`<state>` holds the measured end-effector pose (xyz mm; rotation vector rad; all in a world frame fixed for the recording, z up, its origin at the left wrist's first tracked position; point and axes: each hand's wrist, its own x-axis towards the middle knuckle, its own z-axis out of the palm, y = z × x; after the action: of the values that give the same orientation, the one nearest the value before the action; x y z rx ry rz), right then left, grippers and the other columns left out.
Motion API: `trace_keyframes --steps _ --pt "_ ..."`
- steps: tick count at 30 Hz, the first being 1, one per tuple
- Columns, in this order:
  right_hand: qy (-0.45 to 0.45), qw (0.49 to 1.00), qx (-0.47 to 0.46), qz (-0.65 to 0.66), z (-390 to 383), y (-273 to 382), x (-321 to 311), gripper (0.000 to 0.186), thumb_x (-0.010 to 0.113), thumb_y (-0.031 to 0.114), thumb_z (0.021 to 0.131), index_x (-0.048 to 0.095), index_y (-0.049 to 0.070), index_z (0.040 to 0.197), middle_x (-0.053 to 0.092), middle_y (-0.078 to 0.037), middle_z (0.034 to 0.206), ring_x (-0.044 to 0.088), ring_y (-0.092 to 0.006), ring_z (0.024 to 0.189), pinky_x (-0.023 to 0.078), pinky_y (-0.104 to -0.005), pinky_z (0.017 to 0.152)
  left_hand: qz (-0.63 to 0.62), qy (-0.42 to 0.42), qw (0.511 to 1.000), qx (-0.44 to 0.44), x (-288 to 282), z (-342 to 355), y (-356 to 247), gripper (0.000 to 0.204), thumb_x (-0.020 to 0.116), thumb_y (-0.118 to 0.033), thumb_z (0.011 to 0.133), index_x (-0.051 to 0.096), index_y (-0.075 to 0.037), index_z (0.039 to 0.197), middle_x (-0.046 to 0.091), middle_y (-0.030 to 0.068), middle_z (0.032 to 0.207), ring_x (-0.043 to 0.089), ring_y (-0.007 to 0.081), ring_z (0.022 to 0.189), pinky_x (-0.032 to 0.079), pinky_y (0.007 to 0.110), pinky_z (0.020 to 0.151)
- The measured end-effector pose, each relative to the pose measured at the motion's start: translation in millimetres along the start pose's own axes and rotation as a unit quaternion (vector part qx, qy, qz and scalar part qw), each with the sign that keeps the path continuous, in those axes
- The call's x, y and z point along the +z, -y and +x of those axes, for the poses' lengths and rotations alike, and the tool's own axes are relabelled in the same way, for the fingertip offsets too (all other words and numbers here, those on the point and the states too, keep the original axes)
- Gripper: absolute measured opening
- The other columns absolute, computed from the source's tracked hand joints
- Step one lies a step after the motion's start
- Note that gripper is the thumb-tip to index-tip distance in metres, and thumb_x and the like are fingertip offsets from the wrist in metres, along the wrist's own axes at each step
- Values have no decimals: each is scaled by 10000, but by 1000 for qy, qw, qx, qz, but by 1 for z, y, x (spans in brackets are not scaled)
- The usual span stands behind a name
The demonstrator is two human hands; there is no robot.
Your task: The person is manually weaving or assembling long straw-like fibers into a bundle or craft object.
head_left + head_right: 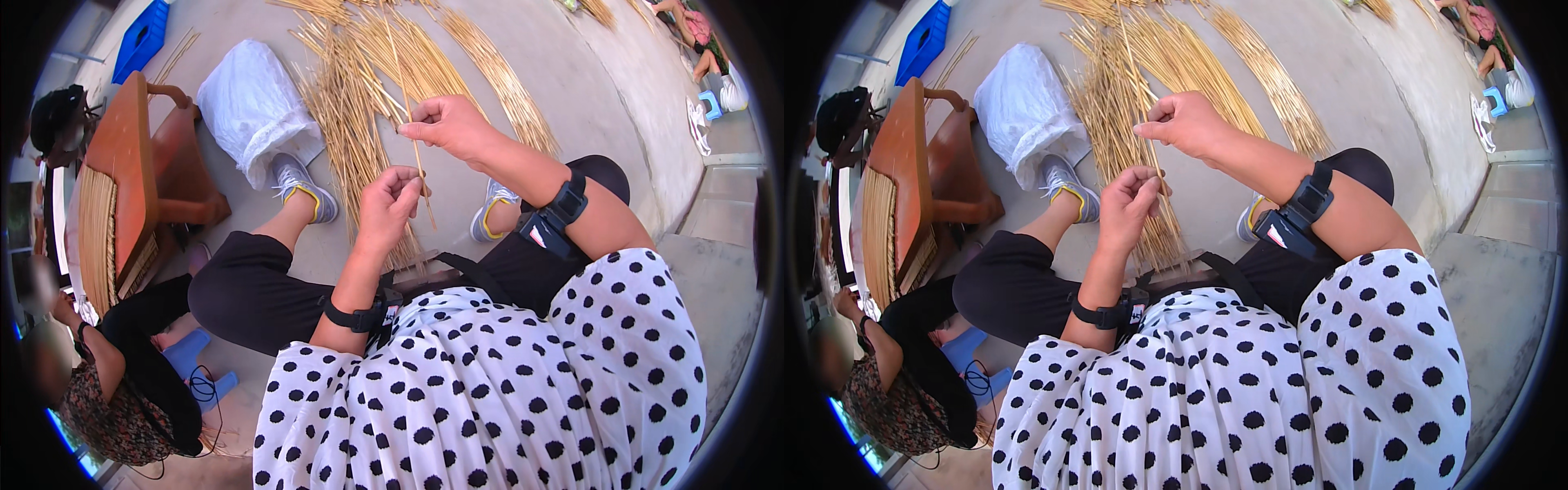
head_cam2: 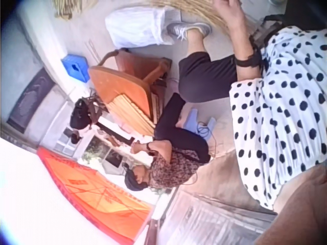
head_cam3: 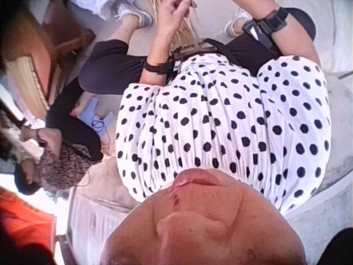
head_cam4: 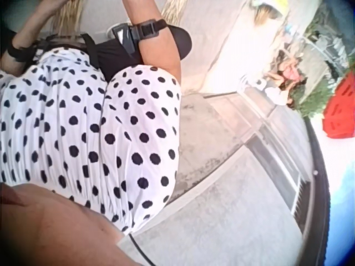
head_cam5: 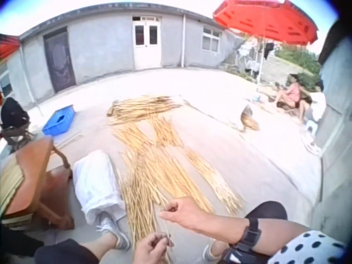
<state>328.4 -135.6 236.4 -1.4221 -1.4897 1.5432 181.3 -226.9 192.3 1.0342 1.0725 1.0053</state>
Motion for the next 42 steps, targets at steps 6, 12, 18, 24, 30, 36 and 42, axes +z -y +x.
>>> trace_keyframes --steps 6,12,18,24,30,36,42 --pt "4 1000 8 4 2 -1 6 257 712 177 747 598 -19 868 570 -29 701 492 -80 612 412 -211 553 -48 -9 998 -41 -1 0 0 126 530 -78 850 563 24 917 595 30 710 468 48 493 362 183 447" --pt "32 999 4 13 6 -5 7 233 704 174 755 597 -11 847 569 -26 698 492 -80 608 412 -208 557 -50 -12 998 -43 -3 1 1 112 530 -77 848 563 16 902 600 32 711 497 55 495 358 178 442" --pt "11 1000 3 17 2 -2 -11 215 697 174 762 605 -5 839 574 -25 689 500 -76 609 421 -216 556 -78 12 996 -52 12 12 -3 87 530 -54 833 561 16 874 628 56 732 513 57 498 359 176 436" --pt "-35 990 -104 -89 -3 15 -77 201 706 165 738 623 -12 783 604 -54 665 545 -107 598 451 -257 560 -63 26 997 -43 70 48 -30 76 518 -51 839 550 5 798 621 68 727 507 66 476 382 176 429" --pt "-22 981 -175 -83 -20 25 -55 248 732 204 672 619 -5 743 629 -118 676 609 -185 616 481 -298 586 -106 -48 992 -44 68 4 -49 41 525 0 826 506 -1 790 586 101 678 510 117 452 404 205 408" --pt "-23 976 -192 -97 -26 41 -61 219 726 171 675 615 -5 744 621 -109 671 598 -186 606 471 -299 565 -89 -57 993 -49 74 8 -61 50 511 20 813 489 -11 781 561 83 647 508 125 448 396 212 405" --pt "27 972 -218 -88 -24 48 -47 194 716 152 680 619 -1 751 624 -114 680 600 -182 617 467 -296 570 -65 -75 994 -34 59 5 -57 44 484 11 798 491 -24 772 551 67 641 504 126 455 392 225 413"
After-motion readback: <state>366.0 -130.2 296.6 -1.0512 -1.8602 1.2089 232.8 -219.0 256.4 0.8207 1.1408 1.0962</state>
